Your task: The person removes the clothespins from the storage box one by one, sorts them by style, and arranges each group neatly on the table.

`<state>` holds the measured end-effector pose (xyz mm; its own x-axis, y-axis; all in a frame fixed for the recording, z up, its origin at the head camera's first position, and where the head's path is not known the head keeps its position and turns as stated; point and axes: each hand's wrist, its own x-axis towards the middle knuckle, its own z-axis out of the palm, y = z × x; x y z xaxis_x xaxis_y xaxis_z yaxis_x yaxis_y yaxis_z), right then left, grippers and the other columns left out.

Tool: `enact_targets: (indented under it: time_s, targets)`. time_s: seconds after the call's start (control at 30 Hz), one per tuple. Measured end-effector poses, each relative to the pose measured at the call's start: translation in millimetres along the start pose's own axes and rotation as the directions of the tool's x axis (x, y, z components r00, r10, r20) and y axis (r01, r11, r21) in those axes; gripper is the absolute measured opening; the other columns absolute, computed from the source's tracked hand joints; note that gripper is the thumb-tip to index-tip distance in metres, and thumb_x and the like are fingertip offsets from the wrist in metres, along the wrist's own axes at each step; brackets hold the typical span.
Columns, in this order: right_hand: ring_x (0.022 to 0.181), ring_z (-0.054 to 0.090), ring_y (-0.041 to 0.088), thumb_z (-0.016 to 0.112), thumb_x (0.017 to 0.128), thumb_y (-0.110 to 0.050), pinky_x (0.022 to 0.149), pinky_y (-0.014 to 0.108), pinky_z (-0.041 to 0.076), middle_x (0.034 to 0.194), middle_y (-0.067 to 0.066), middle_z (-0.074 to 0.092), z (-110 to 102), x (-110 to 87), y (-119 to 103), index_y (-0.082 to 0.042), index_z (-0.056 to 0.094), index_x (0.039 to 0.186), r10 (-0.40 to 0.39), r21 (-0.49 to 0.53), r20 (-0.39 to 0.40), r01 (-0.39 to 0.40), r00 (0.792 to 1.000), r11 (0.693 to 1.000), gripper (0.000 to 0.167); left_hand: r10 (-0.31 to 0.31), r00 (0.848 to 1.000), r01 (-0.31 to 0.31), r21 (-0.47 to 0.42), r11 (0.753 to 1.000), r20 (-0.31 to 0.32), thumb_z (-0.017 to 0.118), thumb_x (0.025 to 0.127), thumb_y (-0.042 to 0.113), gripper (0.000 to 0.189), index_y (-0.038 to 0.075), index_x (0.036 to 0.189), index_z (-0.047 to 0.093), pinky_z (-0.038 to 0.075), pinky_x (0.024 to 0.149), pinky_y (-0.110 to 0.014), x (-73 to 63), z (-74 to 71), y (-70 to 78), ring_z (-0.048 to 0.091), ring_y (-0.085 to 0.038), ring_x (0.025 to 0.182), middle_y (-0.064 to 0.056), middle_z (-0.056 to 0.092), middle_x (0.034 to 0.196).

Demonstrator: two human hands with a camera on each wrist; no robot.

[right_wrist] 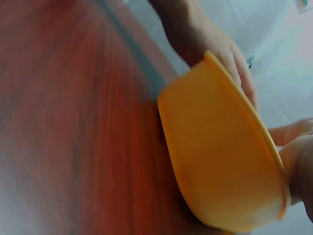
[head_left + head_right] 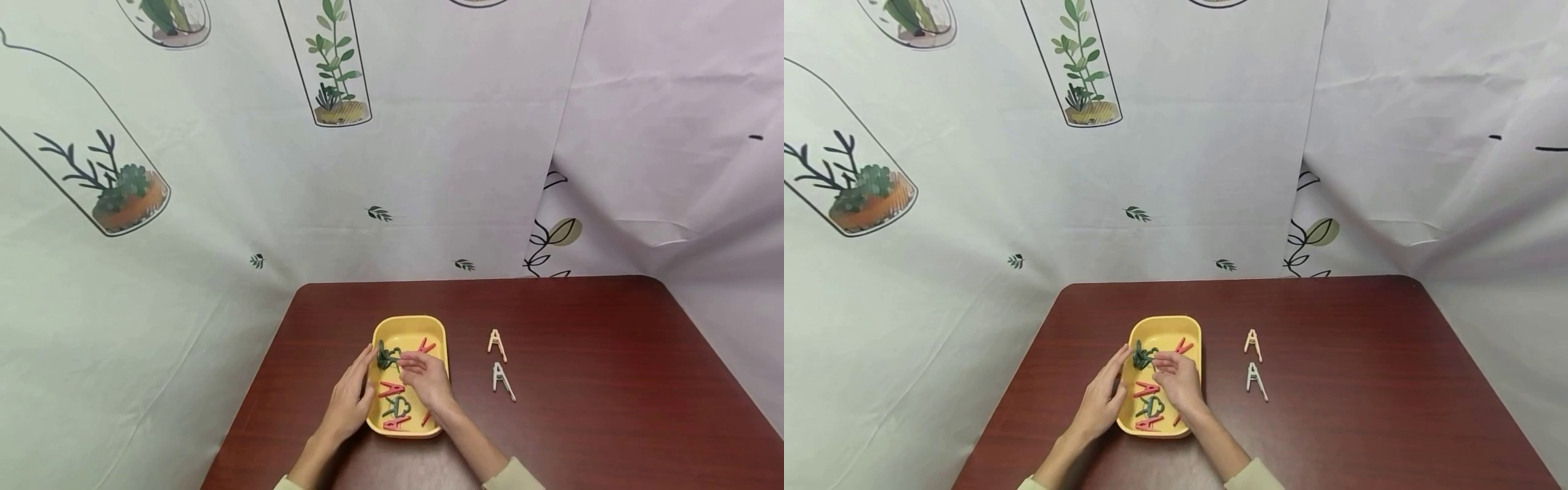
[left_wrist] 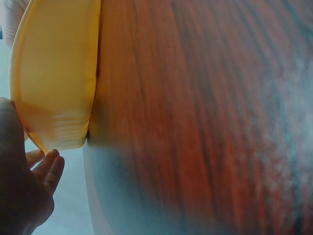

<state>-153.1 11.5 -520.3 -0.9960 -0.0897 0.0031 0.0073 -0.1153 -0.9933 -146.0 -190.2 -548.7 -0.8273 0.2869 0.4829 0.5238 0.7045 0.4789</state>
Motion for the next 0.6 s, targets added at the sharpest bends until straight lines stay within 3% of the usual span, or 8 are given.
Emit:
enact_targets:
  time_s: [0.07, 0.13, 0.27, 0.4, 0.47, 0.53, 0.6]
  targets:
    - [0.113, 0.067, 0.052, 0.067, 0.089, 0.017, 0.094, 0.045, 0.059, 0.115, 0.034, 0.071, -4, 5.7, 1, 0.019, 0.065, 0.124, -0.070, -0.079, 0.045, 0.073, 0.997, 0.994, 0.035, 0.001, 1.000, -0.001, -0.001, 1.000, -0.001, 0.067, 0.089, -0.003, 0.069, 0.005, 0.156, 0.053, 0.050, 0.104, -0.058, 0.0, 0.0, 0.1, 0.057, -0.032, 0.138, -0.015, 0.050, 0.160]
    - [0.112, 0.068, 0.052, 0.068, 0.088, 0.018, 0.097, 0.053, 0.056, 0.113, 0.032, 0.072, -9, 12.4, 1, 0.016, 0.068, 0.122, -0.145, -0.180, 0.113, 0.164, 0.983, 0.970, 0.034, -0.002, 1.000, 0.002, -0.003, 1.000, 0.005, 0.066, 0.089, -0.002, 0.069, 0.006, 0.156, 0.053, 0.050, 0.104, -0.058, -0.1, -0.3, 0.4, 0.057, -0.032, 0.138, -0.014, 0.050, 0.161]
    - [0.114, 0.070, 0.048, 0.071, 0.089, 0.017, 0.095, 0.055, 0.057, 0.115, 0.029, 0.074, -22, 28.8, 3, 0.012, 0.069, 0.123, -0.218, -0.311, 0.310, 0.315, 0.925, 0.897, 0.034, -0.011, 1.000, 0.011, -0.004, 1.000, 0.019, 0.066, 0.090, -0.001, 0.069, 0.007, 0.157, 0.052, 0.049, 0.104, -0.059, -0.3, -0.6, 0.5, 0.056, -0.032, 0.139, -0.014, 0.049, 0.162]
    - [0.115, 0.071, 0.041, 0.075, 0.089, 0.013, 0.097, 0.054, 0.056, 0.118, 0.023, 0.075, -34, 44.4, -4, 0.009, 0.071, 0.123, -0.223, -0.381, 0.481, 0.432, 0.848, 0.818, 0.035, -0.012, 1.000, 0.012, 0.005, 1.000, 0.023, 0.065, 0.091, -0.001, 0.068, 0.007, 0.157, 0.052, 0.049, 0.104, -0.059, -0.5, -0.4, 0.7, 0.056, -0.032, 0.139, -0.015, 0.049, 0.161]
    - [0.115, 0.072, 0.038, 0.077, 0.088, 0.011, 0.099, 0.053, 0.055, 0.118, 0.021, 0.076, -40, 52.5, -6, 0.007, 0.072, 0.122, -0.202, -0.409, 0.537, 0.462, 0.819, 0.787, 0.034, -0.012, 1.000, 0.012, 0.007, 1.000, 0.023, 0.065, 0.090, 0.000, 0.069, 0.007, 0.157, 0.052, 0.049, 0.104, -0.059, -0.6, -0.6, 0.9, 0.056, -0.032, 0.139, -0.015, 0.049, 0.161]
    - [0.114, 0.072, 0.038, 0.078, 0.088, 0.011, 0.100, 0.052, 0.055, 0.117, 0.020, 0.076, -45, 59.9, -8, 0.007, 0.073, 0.120, -0.175, -0.419, 0.582, 0.477, 0.794, 0.773, 0.033, -0.013, 1.000, 0.012, 0.005, 1.000, 0.024, 0.065, 0.090, 0.000, 0.069, 0.007, 0.157, 0.052, 0.049, 0.104, -0.059, -0.5, -0.9, 1.1, 0.055, -0.032, 0.139, -0.015, 0.049, 0.161]
    - [0.116, 0.071, 0.039, 0.076, 0.089, 0.012, 0.100, 0.052, 0.055, 0.119, 0.021, 0.076, -48, 65.9, -10, 0.008, 0.072, 0.122, -0.126, -0.409, 0.614, 0.451, 0.779, 0.793, 0.034, -0.012, 1.000, 0.011, 0.007, 1.000, 0.024, 0.065, 0.090, 0.000, 0.068, 0.006, 0.157, 0.052, 0.049, 0.105, -0.058, -0.3, -0.9, 1.0, 0.055, -0.032, 0.139, -0.015, 0.049, 0.162]
